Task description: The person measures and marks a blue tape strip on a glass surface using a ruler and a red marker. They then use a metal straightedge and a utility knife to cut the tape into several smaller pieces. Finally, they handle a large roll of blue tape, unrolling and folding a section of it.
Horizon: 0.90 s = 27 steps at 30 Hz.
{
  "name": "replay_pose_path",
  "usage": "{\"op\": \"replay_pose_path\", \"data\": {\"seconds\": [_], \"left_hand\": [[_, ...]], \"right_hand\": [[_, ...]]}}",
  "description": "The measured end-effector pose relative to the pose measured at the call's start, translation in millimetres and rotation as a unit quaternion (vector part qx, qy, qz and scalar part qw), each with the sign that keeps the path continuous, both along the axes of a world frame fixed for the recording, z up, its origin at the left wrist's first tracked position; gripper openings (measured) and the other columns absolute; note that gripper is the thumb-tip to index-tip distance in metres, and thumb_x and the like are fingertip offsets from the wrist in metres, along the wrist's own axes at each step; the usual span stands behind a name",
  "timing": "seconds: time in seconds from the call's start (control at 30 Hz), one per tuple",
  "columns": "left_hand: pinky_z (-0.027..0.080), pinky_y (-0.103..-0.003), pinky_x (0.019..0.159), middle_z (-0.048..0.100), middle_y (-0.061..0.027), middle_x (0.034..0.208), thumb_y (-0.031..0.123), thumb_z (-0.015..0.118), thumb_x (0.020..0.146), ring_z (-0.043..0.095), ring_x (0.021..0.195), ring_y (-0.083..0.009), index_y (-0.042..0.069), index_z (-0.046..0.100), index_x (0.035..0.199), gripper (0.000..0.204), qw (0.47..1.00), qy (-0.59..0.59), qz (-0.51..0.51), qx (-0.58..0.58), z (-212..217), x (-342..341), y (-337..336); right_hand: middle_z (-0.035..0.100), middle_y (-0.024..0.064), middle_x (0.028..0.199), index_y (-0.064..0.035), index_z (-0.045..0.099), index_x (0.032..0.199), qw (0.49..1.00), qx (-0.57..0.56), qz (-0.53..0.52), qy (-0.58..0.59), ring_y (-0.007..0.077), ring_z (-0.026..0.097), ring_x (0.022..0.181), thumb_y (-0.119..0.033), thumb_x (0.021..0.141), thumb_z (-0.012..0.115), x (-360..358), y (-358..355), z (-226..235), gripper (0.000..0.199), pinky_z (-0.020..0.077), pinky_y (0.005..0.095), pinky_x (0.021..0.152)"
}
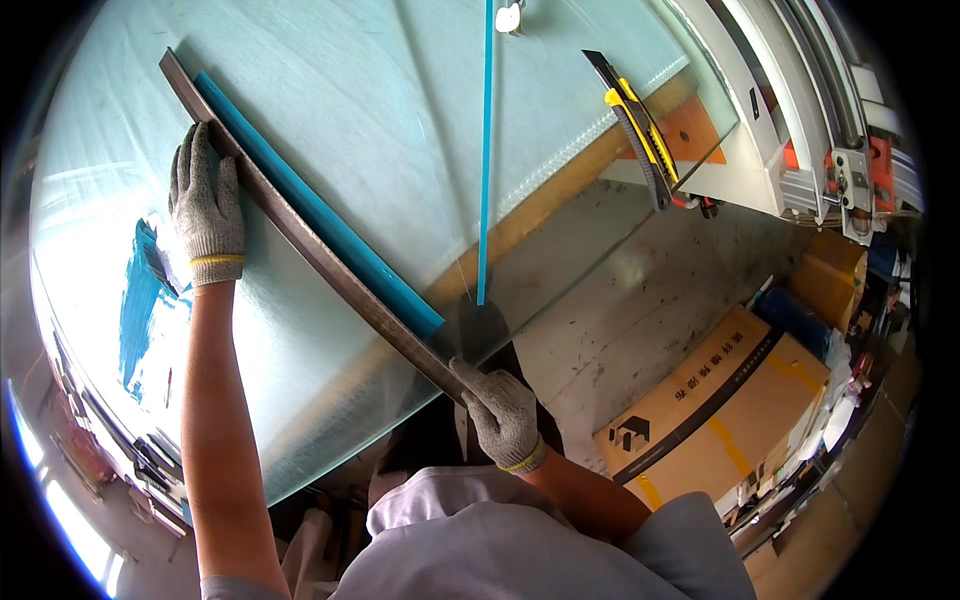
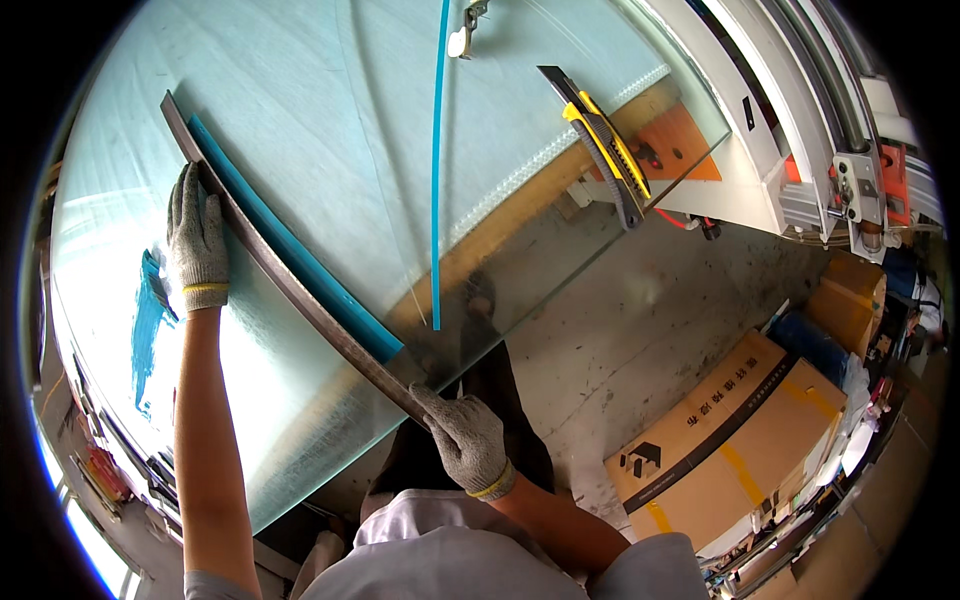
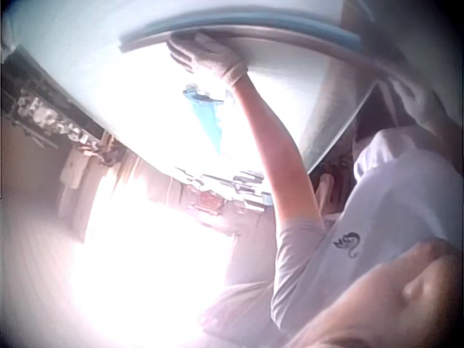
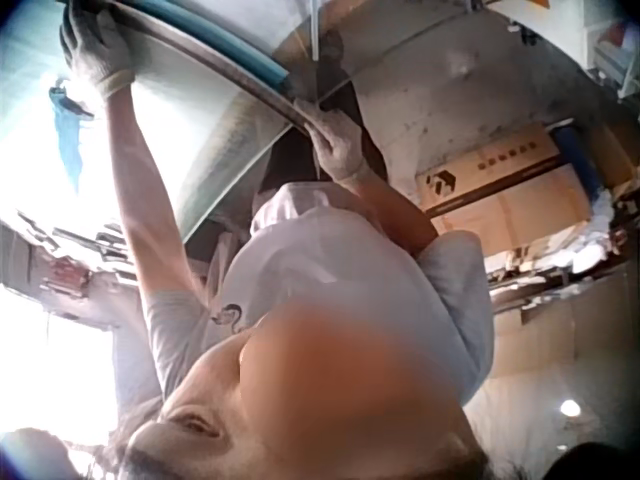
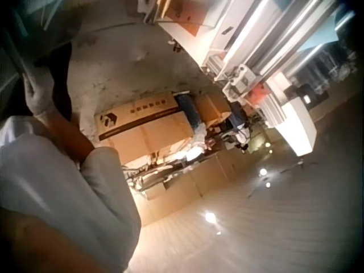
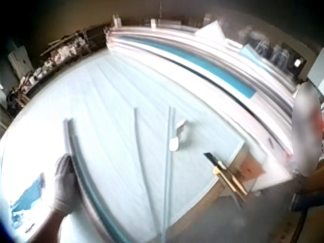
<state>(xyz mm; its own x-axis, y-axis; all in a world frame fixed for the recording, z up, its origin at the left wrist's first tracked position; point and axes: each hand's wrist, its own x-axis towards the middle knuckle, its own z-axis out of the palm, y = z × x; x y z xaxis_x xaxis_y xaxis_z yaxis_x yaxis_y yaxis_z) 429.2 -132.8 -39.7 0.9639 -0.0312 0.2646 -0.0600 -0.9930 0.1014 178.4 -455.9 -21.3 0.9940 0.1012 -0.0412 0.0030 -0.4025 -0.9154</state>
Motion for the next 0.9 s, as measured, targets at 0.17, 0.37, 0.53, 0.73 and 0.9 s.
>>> {"op": "replay_pose_path", "data": {"seconds": [0.17,0.37,0.53,0.73,0.9], "left_hand": [[0.037,-0.045,0.115,0.051,-0.0164,0.148,0.032,0.048,0.103,0.047,0.137,-0.0354,0.009,0.050,0.146,0.049,1.000,0.000,-0.001,0.019,-0.9,0.1,1.5],[0.037,-0.046,0.115,0.050,-0.0164,0.148,0.033,0.048,0.103,0.047,0.137,-0.0356,0.010,0.050,0.146,0.049,1.000,0.001,0.003,0.029,-1.8,0.6,2.4],[0.037,-0.045,0.115,0.050,-0.0160,0.148,0.033,0.049,0.103,0.047,0.137,-0.0352,0.010,0.050,0.147,0.049,1.000,0.006,0.010,0.023,0.2,-0.2,-0.7],[0.037,-0.045,0.116,0.050,-0.0156,0.149,0.034,0.049,0.103,0.047,0.137,-0.0350,0.011,0.049,0.147,0.050,1.000,0.006,0.011,0.021,-1.0,0.1,1.2],[0.038,-0.045,0.115,0.050,-0.0155,0.149,0.034,0.050,0.103,0.047,0.137,-0.0349,0.011,0.049,0.147,0.050,1.000,0.003,0.013,0.021,-4.4,0.4,4.1]], "right_hand": [[0.072,0.0181,0.104,0.0026,0.065,0.125,1.000,-0.004,0.010,0.019,0.0309,0.061,0.071,0.004,0.087,0.064,0.4,-2.1,2.1,0.038,0.0513,0.0379,0.066],[0.072,0.0178,0.103,0.0020,0.065,0.126,1.000,-0.002,0.008,0.014,0.0304,0.061,0.070,0.004,0.088,0.064,1.0,-1.7,-1.3,0.038,0.0509,0.0378,0.065],[0.072,0.0175,0.101,0.0017,0.066,0.126,1.000,0.005,0.008,0.026,0.0303,0.061,0.070,0.004,0.088,0.064,3.0,-2.4,-0.3,0.038,0.0512,0.0376,0.065],[0.068,0.0120,0.085,-0.0045,0.064,0.132,1.000,0.004,-0.003,0.008,0.0295,0.059,0.068,0.000,0.087,0.067,1.7,-1.2,-4.7,0.046,0.0487,0.0385,0.066],[0.068,0.0121,0.085,-0.0044,0.064,0.132,1.000,0.005,-0.006,0.008,0.0296,0.059,0.068,-0.001,0.087,0.067,2.4,-0.4,-4.0,0.045,0.0492,0.0385,0.066]]}}
